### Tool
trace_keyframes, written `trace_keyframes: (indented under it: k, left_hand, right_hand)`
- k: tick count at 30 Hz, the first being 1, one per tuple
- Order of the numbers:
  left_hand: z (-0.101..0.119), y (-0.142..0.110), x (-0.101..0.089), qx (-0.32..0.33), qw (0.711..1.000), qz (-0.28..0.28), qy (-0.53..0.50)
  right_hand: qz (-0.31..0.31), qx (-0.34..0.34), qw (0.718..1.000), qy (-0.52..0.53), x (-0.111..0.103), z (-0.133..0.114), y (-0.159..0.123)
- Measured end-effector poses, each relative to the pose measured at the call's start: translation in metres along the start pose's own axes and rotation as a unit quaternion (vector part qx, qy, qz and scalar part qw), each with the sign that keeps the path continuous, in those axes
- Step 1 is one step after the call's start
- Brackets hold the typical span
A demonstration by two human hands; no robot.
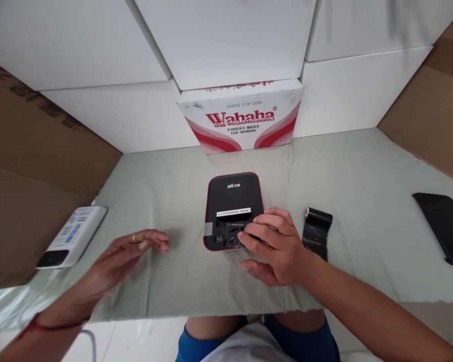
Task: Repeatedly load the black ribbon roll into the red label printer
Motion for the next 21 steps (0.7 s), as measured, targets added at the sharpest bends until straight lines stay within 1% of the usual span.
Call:
trace_keyframes:
  k: [1,2,3,4,5,6,7,8,10,12,13,14,16,21]
  left_hand:
    - [0.0,0.002,-0.021,-0.015,0.997,0.071,0.023]
    - [0.001,0.003,-0.038,-0.026,0.988,0.151,0.03]
    - [0.005,0.004,-0.049,-0.023,0.971,0.237,0.016]
    - [0.009,0.005,-0.049,-0.012,0.954,0.299,-0.015]
    - [0.011,0.008,-0.04,-0.001,0.939,0.339,-0.057]
    - [0.014,0.013,-0.024,0.009,0.931,0.351,-0.1]
    - [0.018,0.022,-0.001,0.022,0.933,0.333,-0.136]
    - [0.025,0.03,0.024,0.046,0.939,0.302,-0.158]
    - [0.043,0.041,0.07,0.102,0.955,0.235,-0.151]
    - [0.057,0.048,0.108,0.138,0.97,0.16,-0.116]
    - [0.062,0.05,0.122,0.152,0.974,0.126,-0.112]
    - [0.065,0.051,0.131,0.161,0.975,0.1,-0.112]
    - [0.067,0.054,0.139,0.168,0.975,0.063,-0.128]
    - [0.062,0.06,0.138,0.157,0.968,0.02,-0.196]
  right_hand:
    - [-0.002,-0.002,1.0,0.0,0.0,-0.001,0.0]
    - [-0.003,-0.002,1.0,0.0,0.0,-0.001,0.001]
    - [-0.002,-0.002,1.0,0.001,0.0,-0.002,0.001]
    - [-0.002,-0.002,1.0,0.004,0.0,-0.002,0.002]
    - [-0.002,-0.004,1.0,0.007,0.0,-0.003,0.002]
    - [-0.001,-0.007,1.0,0.011,0.0,-0.004,0.002]
    - [-0.001,-0.009,1.0,0.014,0.0,-0.004,0.003]
    - [-0.001,-0.009,1.0,0.017,0.0,-0.005,0.003]
    - [-0.003,-0.007,1.0,0.018,0.0,-0.004,0.003]
    - [-0.009,-0.003,1.0,0.016,0.0,-0.004,0.004]
    - [-0.012,-0.001,1.0,0.014,0.0,-0.004,0.004]
    - [-0.015,-0.001,1.0,0.013,-0.001,-0.004,0.004]
    - [-0.02,-0.004,1.0,0.016,-0.001,-0.004,0.005]
    - [-0.024,-0.005,0.999,0.029,-0.002,-0.004,0.008]
Point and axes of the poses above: each hand's wrist, its own y-axis towards the middle knuckle, its own x-axis out of the palm, z = x × y, the point moved 9 cm from there along y, towards the middle knuckle, and after that the axes turned 9 degrees about y, right-handed, at the moved point
